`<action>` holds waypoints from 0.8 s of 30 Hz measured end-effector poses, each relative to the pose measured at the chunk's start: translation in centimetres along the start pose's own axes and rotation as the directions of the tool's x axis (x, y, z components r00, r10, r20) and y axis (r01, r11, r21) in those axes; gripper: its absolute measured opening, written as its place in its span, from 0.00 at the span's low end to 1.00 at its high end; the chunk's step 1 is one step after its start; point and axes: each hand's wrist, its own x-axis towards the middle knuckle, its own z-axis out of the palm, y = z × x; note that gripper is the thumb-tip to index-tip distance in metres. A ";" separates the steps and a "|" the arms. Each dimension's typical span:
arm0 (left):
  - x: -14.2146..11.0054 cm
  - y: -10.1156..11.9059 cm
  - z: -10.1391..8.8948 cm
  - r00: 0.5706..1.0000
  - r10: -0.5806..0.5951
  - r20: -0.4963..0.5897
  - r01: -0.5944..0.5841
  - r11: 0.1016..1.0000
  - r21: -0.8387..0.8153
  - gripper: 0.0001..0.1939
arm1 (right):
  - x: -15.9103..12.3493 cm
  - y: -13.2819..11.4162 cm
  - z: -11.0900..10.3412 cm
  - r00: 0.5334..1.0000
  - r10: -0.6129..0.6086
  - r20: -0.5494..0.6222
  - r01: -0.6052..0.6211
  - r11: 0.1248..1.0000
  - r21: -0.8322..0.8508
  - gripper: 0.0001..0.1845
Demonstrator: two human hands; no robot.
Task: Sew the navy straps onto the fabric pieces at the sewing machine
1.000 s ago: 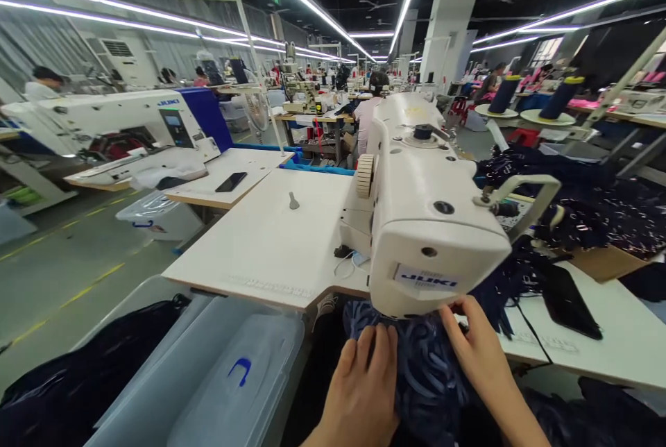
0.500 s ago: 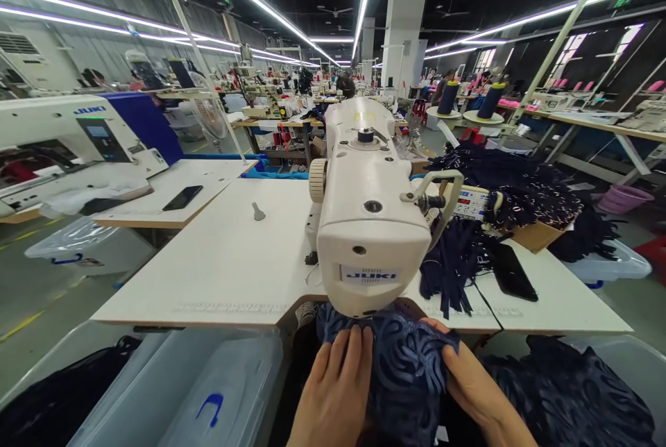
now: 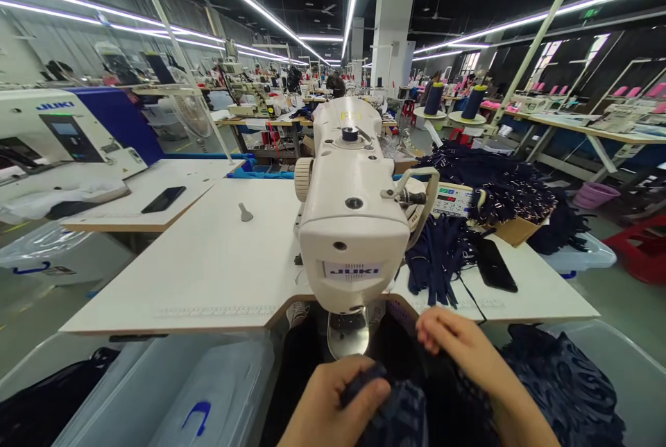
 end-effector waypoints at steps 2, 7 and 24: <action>0.0 -0.2 -1.0 0.995 0.032 -0.089 -0.026 0.998 0.065 0.21 | 3.1 2.6 -1.6 0.933 0.067 -0.353 -0.095 0.994 -0.061 0.15; 0.5 -1.0 -2.1 0.935 0.300 -0.188 -0.151 0.818 0.555 0.17 | 7.7 7.4 -3.9 0.846 0.082 -0.526 -0.113 0.993 -0.027 0.11; 0.4 -3.4 0.9 0.727 0.659 -0.192 -0.157 0.432 0.888 0.12 | 1.2 -0.8 5.6 0.955 0.245 0.168 -0.280 0.557 0.782 0.20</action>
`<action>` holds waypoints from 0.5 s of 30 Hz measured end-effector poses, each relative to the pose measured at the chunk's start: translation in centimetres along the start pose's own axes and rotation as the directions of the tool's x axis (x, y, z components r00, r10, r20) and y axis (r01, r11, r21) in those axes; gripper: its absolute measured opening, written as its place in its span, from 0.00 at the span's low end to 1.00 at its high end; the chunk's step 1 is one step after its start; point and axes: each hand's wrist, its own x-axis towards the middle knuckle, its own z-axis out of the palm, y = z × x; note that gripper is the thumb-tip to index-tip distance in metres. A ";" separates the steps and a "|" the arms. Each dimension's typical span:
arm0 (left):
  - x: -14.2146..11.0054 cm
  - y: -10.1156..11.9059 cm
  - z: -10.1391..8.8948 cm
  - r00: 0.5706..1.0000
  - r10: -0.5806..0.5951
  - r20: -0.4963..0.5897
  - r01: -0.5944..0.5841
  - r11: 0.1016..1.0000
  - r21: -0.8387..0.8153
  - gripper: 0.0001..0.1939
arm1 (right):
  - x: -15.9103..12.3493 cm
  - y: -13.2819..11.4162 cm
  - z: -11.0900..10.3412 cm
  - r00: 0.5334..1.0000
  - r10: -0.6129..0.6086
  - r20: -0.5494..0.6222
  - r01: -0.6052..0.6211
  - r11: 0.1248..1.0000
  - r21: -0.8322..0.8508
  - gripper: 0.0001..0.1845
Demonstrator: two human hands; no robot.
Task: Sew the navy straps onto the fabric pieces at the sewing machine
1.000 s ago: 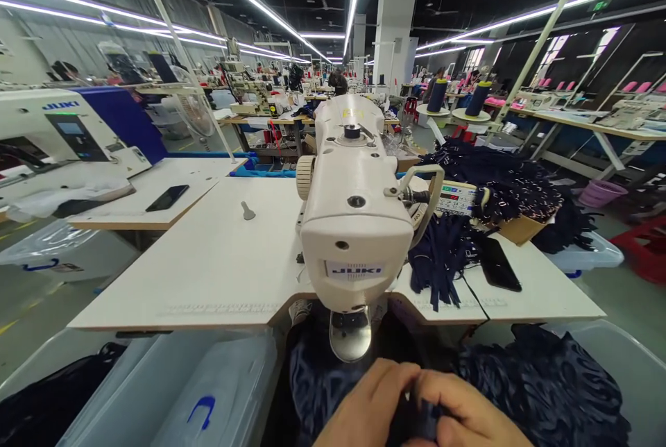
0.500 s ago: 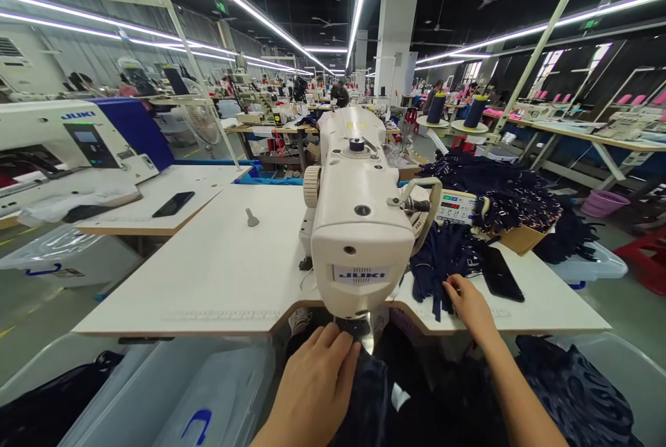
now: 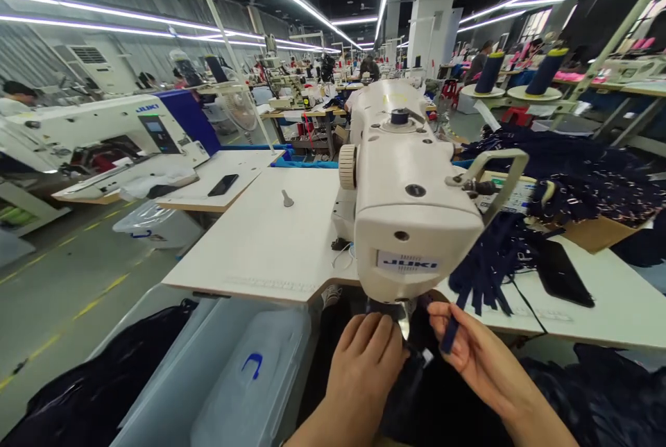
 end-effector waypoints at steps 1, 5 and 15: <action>0.0 0.1 -0.1 1.000 -0.004 -0.007 0.004 1.000 -0.016 0.11 | 0.1 0.1 0.7 1.000 -0.018 0.014 0.019 0.998 -0.062 0.22; -0.1 -0.4 -0.7 1.000 0.014 0.011 -0.013 0.989 -0.146 0.12 | 1.1 -0.8 2.0 0.985 -0.147 0.089 0.171 0.894 -0.414 0.22; -0.9 -3.5 -0.8 0.996 -0.014 0.085 0.055 0.865 -0.499 0.14 | 2.2 -2.9 1.7 0.970 -0.102 0.219 0.240 0.493 -0.836 0.10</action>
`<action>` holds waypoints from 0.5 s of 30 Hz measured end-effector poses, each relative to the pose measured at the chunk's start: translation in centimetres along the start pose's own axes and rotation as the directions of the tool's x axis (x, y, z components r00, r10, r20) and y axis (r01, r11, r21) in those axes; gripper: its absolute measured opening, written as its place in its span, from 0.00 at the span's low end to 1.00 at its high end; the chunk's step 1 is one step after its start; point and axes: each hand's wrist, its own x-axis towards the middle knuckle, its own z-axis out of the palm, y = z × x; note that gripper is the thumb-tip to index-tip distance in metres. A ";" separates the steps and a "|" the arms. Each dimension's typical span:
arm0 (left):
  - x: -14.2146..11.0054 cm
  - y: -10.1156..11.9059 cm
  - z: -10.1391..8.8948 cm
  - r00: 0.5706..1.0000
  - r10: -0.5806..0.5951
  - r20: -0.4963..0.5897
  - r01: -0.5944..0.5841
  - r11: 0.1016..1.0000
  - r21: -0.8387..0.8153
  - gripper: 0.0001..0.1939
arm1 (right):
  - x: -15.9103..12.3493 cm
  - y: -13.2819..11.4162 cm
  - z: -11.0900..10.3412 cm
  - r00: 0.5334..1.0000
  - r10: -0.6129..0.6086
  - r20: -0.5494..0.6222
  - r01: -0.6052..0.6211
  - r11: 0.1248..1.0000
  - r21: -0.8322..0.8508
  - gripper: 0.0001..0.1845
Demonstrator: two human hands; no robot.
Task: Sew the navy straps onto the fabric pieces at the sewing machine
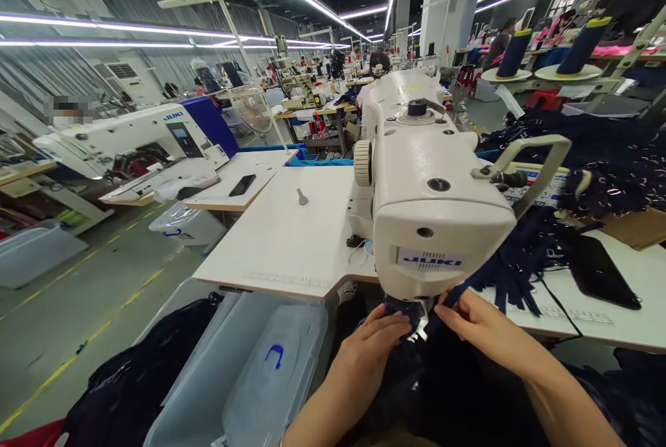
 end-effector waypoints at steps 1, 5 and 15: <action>0.1 0.0 -0.2 1.000 0.004 0.031 -0.004 1.000 -0.002 0.15 | 0.1 0.1 0.1 1.000 -0.001 0.009 0.001 1.000 -0.017 0.10; 0.8 0.3 -1.0 0.982 0.045 0.182 -0.061 0.995 0.081 0.19 | 0.6 0.3 1.1 1.000 -0.003 0.012 0.003 1.000 -0.005 0.12; 1.1 0.0 -1.4 0.971 0.107 0.213 -0.137 0.982 0.131 0.20 | 0.7 0.7 2.1 0.998 -0.055 -0.006 0.055 0.985 0.161 0.12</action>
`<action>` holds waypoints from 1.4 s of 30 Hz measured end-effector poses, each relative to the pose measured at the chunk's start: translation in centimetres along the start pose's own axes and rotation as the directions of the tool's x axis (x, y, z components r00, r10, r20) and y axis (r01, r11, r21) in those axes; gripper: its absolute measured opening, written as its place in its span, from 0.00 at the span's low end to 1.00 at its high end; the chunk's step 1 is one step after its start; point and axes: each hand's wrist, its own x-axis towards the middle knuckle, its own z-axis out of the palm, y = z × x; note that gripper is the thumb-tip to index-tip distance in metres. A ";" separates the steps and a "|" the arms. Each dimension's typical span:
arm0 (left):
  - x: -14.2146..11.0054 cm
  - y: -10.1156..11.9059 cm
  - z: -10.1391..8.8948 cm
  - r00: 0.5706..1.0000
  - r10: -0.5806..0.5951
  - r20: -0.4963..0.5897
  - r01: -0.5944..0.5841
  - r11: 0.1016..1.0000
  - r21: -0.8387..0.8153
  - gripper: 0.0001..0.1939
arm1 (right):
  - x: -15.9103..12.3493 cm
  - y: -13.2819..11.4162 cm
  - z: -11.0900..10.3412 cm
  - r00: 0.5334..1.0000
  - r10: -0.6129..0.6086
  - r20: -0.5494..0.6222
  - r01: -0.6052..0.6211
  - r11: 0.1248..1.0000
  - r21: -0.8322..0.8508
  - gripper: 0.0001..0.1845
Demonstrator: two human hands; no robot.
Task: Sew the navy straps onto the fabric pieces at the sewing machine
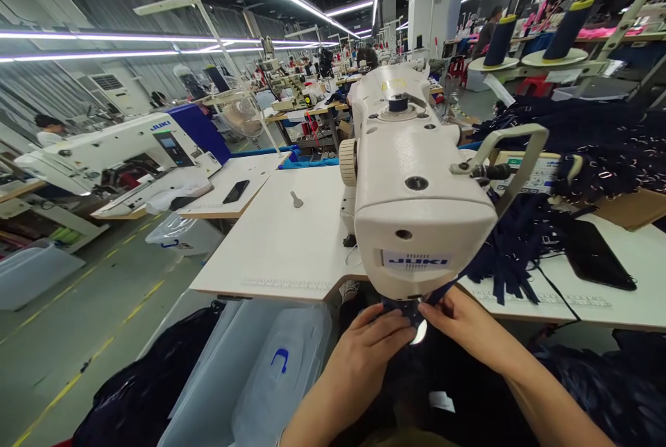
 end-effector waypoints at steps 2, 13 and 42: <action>-0.1 0.0 0.0 1.000 -0.001 0.017 0.001 1.000 0.015 0.21 | 0.0 -0.4 0.0 1.000 0.023 0.005 -0.023 1.000 0.004 0.13; 0.2 0.7 -1.0 0.986 -0.006 0.166 -0.017 0.990 0.139 0.19 | 0.1 -0.9 0.3 1.000 0.027 -0.001 -0.026 0.988 0.152 0.14; 0.6 2.3 2.7 0.988 -0.123 -0.089 0.151 0.871 0.467 0.17 | 5.6 2.1 0.2 0.943 -0.228 -0.241 0.155 0.946 -0.285 0.11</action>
